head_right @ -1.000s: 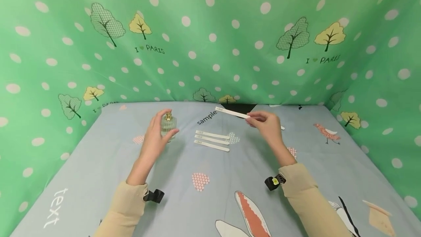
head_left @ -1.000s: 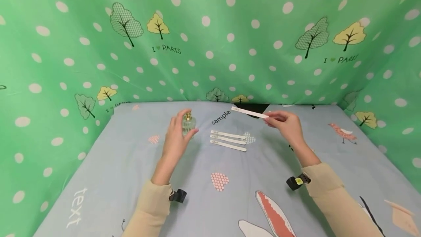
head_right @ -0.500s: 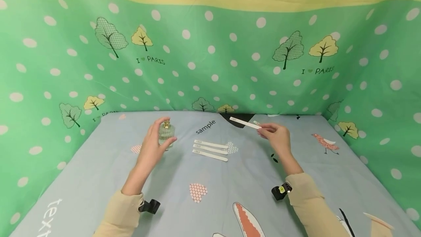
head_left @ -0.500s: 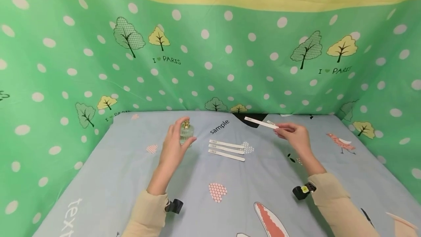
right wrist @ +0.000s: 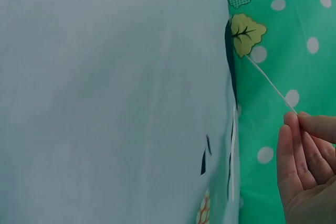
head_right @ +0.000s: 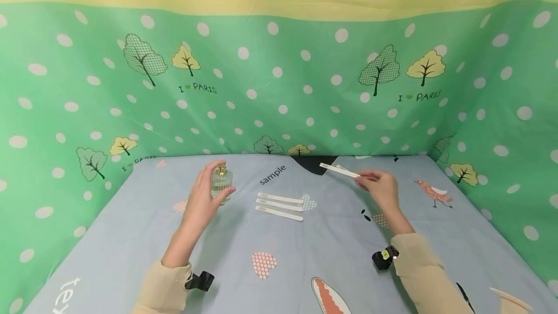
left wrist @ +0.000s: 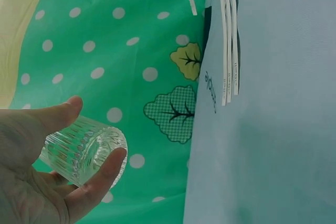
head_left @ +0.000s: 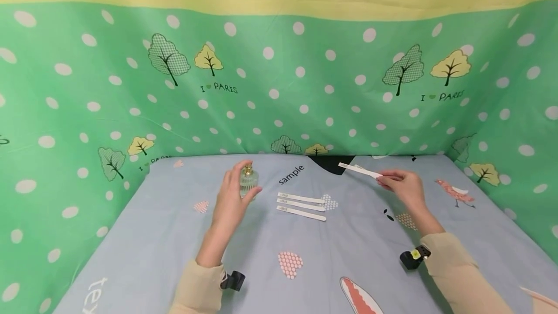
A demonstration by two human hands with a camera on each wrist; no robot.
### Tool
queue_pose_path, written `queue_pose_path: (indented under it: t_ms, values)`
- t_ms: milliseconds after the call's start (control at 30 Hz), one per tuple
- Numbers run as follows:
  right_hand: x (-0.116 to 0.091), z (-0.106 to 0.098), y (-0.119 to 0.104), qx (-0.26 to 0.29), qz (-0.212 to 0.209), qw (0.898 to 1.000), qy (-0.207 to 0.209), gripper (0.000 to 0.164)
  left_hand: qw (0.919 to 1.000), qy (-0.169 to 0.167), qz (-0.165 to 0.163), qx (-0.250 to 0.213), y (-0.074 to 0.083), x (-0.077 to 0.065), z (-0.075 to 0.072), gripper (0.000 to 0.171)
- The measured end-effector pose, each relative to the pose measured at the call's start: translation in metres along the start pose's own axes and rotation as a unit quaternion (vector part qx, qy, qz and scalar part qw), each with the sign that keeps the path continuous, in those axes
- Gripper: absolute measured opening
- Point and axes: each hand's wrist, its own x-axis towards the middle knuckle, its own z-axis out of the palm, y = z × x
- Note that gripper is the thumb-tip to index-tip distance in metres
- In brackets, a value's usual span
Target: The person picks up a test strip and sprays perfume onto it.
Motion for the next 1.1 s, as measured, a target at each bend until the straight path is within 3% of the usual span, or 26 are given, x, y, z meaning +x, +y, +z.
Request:
queue_pose_path:
  t_ms: [467,867,1100]
  values:
    - [0.007,-0.007,0.02,-0.005,0.018,1.0,0.007,0.042,1.0,0.0,-0.006,0.002,-0.006,0.001,0.002,0.07]
    - [0.012,-0.021,0.014,-0.052,0.035,0.998,0.006,0.042,0.9999,0.001,-0.003,-0.01,0.0,0.011,0.008,0.068]
    - [0.011,-0.024,0.02,-0.067,0.061,0.996,-0.015,0.044,0.9998,-0.008,-0.016,-0.008,-0.001,0.009,0.008,0.067]
